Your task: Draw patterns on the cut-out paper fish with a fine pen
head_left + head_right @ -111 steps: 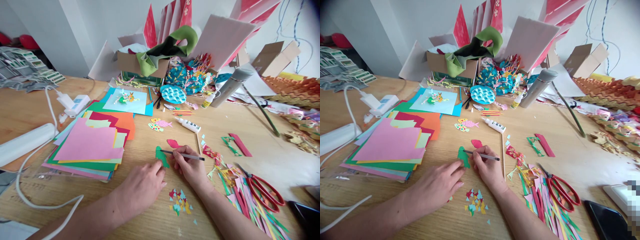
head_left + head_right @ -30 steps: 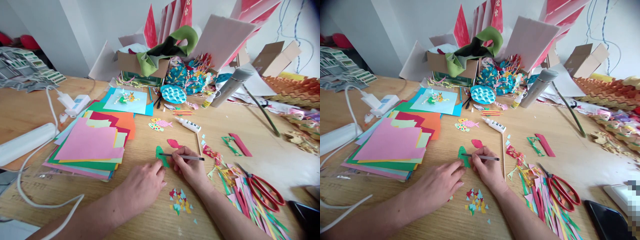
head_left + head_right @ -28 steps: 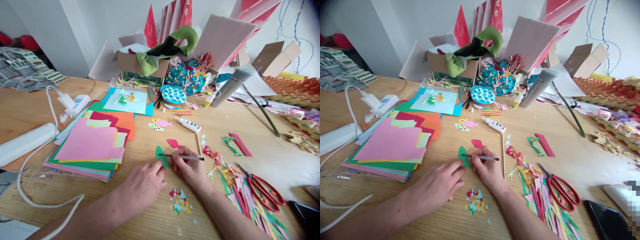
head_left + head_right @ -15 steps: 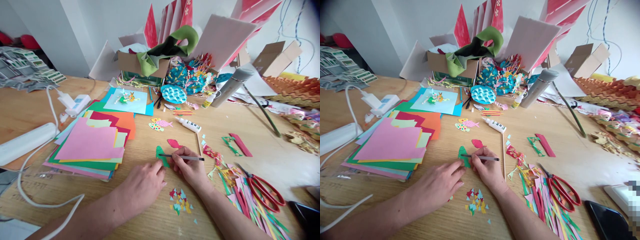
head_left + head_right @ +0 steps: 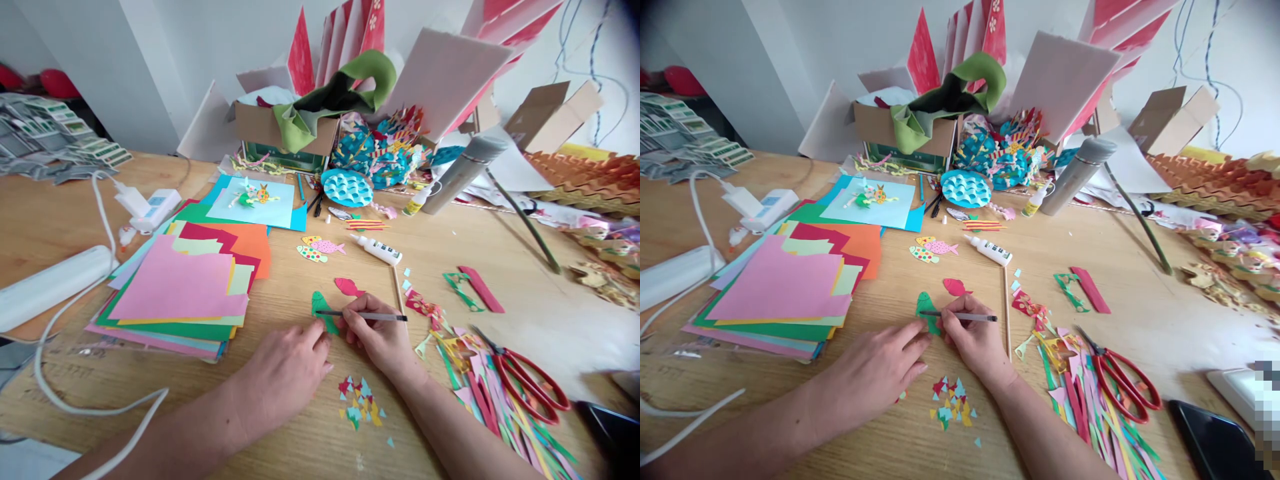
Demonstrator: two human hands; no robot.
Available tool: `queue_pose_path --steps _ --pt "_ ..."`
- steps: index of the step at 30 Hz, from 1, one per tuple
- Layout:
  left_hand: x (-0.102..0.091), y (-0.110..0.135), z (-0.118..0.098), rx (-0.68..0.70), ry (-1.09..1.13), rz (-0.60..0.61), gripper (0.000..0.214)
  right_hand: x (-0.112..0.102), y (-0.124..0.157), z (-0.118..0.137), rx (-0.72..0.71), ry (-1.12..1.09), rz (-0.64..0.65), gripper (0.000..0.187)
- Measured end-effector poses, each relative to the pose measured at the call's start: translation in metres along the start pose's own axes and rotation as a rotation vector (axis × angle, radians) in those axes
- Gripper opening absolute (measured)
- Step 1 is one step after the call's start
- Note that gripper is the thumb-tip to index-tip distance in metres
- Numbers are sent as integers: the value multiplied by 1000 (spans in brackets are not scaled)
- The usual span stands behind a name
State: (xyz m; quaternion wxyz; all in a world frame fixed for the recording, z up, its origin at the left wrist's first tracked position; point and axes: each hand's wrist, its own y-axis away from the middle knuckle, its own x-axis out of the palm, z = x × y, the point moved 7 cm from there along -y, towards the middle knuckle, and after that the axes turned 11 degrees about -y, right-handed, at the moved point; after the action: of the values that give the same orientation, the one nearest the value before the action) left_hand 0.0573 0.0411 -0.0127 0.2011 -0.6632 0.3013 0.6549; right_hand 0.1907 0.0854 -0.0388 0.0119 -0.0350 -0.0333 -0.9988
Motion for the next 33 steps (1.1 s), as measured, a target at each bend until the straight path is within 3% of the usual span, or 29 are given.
queue_pose_path --steps 8,33 --pt "2 0 0 3 -8 -18 29 -18 -3 2 -9 30 -175 39" --pt "2 1 0 3 1 -9 28 -14 -5 2 -6 78 -139 41"
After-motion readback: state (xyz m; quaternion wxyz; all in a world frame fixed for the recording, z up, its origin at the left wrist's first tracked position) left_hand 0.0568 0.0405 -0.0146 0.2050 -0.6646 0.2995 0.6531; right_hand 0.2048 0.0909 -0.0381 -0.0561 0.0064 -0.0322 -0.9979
